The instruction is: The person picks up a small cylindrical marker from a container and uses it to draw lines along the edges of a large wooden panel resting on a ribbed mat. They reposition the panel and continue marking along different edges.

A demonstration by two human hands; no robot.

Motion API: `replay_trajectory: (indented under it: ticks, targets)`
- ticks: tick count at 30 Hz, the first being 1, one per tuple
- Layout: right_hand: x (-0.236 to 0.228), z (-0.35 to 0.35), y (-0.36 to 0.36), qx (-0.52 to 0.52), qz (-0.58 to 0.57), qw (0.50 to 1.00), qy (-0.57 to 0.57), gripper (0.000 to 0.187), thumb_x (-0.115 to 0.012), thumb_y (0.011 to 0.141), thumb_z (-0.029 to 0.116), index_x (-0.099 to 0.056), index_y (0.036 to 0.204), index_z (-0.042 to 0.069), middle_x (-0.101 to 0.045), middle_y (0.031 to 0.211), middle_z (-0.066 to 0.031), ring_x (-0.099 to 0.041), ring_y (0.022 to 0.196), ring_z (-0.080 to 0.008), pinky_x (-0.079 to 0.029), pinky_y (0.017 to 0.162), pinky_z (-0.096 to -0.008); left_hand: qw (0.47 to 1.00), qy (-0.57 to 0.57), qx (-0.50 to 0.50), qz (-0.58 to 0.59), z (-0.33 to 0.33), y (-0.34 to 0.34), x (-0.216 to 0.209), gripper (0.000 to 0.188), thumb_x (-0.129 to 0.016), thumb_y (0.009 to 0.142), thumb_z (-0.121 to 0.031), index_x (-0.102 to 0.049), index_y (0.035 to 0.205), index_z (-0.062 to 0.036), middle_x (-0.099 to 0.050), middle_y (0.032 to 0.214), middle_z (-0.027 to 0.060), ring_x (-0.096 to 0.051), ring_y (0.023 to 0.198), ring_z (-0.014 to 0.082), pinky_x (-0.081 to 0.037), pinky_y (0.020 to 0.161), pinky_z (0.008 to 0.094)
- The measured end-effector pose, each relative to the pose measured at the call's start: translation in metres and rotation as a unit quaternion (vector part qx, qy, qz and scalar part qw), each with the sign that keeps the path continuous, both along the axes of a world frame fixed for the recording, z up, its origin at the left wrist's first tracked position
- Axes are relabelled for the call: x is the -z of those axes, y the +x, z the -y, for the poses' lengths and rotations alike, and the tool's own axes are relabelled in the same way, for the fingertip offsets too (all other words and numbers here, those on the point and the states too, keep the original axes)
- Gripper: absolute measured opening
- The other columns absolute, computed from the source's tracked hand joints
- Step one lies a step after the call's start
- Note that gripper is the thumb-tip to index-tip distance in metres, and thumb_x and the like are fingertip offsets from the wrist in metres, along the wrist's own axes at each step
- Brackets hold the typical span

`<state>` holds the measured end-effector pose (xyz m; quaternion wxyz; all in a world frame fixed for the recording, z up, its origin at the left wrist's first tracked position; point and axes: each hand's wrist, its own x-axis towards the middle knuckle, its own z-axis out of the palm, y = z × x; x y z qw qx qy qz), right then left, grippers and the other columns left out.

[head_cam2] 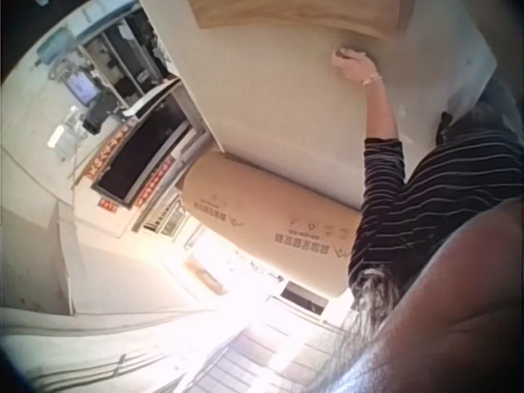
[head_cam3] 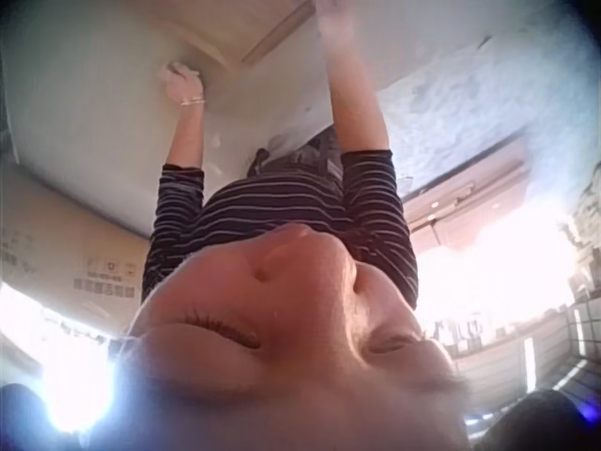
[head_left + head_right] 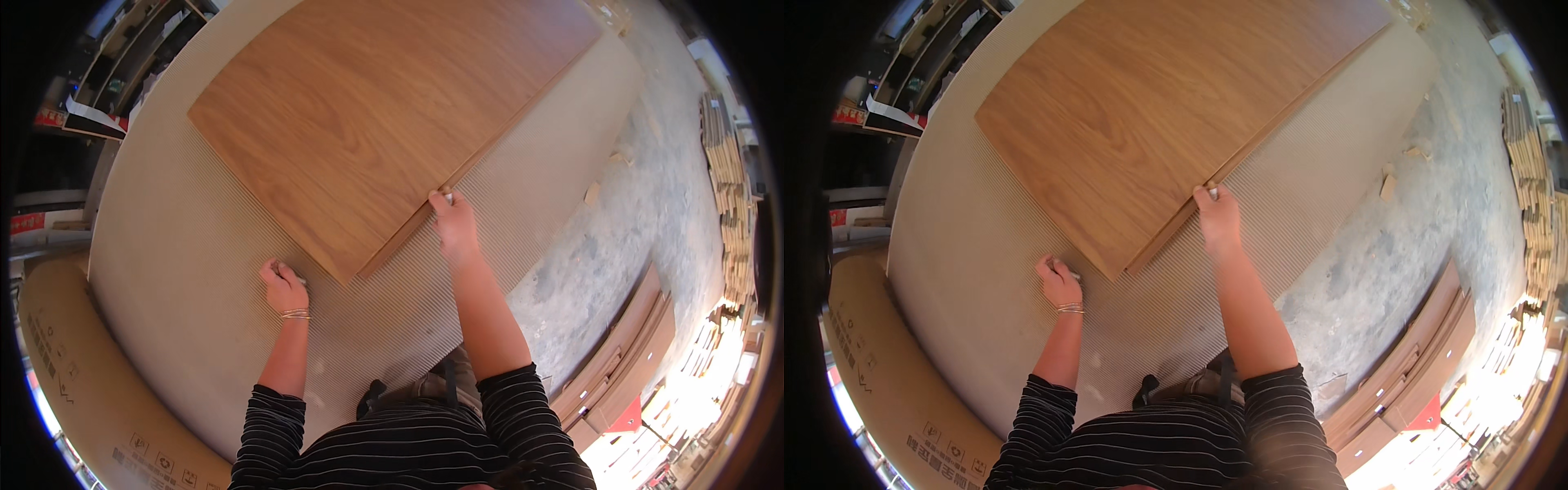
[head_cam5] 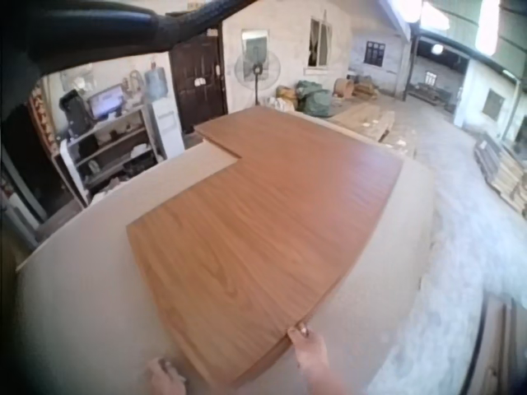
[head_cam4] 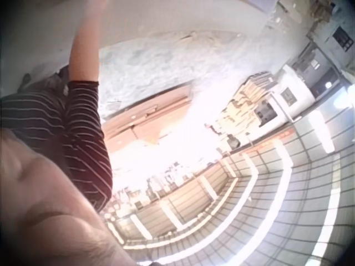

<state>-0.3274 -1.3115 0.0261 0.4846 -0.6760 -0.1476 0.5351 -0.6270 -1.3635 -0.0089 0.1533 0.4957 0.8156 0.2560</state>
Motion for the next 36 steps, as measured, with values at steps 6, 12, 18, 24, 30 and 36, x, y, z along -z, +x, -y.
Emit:
replay_trajectory:
  ticks: [6,12,18,24,30,36]
  targets:
    - [-0.020,-0.019,0.036,0.065,0.053,0.996,-0.032,0.023,-0.060,0.083,0.031,-0.056,0.089,0.009,-0.040,0.064,0.0026,-0.037,0.055,-0.0085,-0.026,0.042,-0.0247,0.997,0.058,0.011,-0.056,0.003,-0.009,0.011,0.026,-0.043,0.091,-0.024,-0.044,0.110,-0.0063,-0.062,0.080,0.0126,-0.060,0.065,0.0292,-0.046,0.058,0.0402]
    - [-0.013,-0.043,0.057,0.053,0.182,0.982,0.007,0.026,-0.058,0.086,0.025,-0.053,0.080,0.000,-0.046,0.065,-0.0017,-0.038,0.057,-0.0115,-0.034,0.052,-0.0304,0.999,0.019,0.013,-0.043,0.002,0.001,0.007,0.025,-0.044,0.091,-0.024,-0.044,0.109,-0.0071,-0.062,0.080,0.0119,-0.061,0.066,0.0303,-0.046,0.058,0.0410]
    - [-0.014,0.016,-0.022,-0.112,0.258,0.960,-0.001,0.027,-0.061,0.084,0.024,-0.052,0.080,-0.002,-0.052,0.064,-0.0079,-0.047,0.059,-0.0157,-0.040,0.056,-0.0328,0.999,0.027,0.009,-0.044,0.003,-0.007,0.011,0.028,-0.044,0.090,-0.023,-0.044,0.112,-0.0070,-0.063,0.087,0.0141,-0.061,0.073,0.0330,-0.046,0.063,0.0415]
    - [-0.015,0.061,-0.049,-0.150,0.209,0.966,0.001,0.026,-0.059,0.085,0.026,-0.054,0.087,0.000,-0.058,0.074,-0.0117,-0.053,0.068,-0.0199,-0.044,0.066,-0.0334,0.998,0.035,0.006,-0.051,0.004,-0.008,0.018,0.027,-0.045,0.090,-0.023,-0.045,0.111,-0.0063,-0.063,0.088,0.0134,-0.062,0.074,0.0319,-0.047,0.064,0.0409]
    - [0.012,0.080,-0.051,-0.141,0.156,0.974,0.081,0.024,-0.048,0.093,0.024,-0.053,0.099,0.001,-0.060,0.085,-0.0127,-0.057,0.081,-0.0219,-0.044,0.075,-0.0347,0.998,0.055,0.008,-0.017,0.002,-0.006,0.013,0.025,-0.047,0.089,-0.023,-0.045,0.108,-0.0065,-0.063,0.082,0.0130,-0.062,0.068,0.0305,-0.047,0.060,0.0406]
    - [0.003,0.089,-0.083,-0.255,0.280,0.916,0.131,0.026,-0.042,0.095,0.025,-0.049,0.104,0.002,-0.060,0.087,-0.0174,-0.058,0.081,-0.0314,-0.046,0.072,-0.0386,0.998,0.057,0.009,-0.032,0.001,-0.007,0.014,0.024,-0.048,0.088,-0.021,-0.045,0.107,-0.0053,-0.062,0.078,0.0122,-0.061,0.063,0.0286,-0.047,0.056,0.0391]
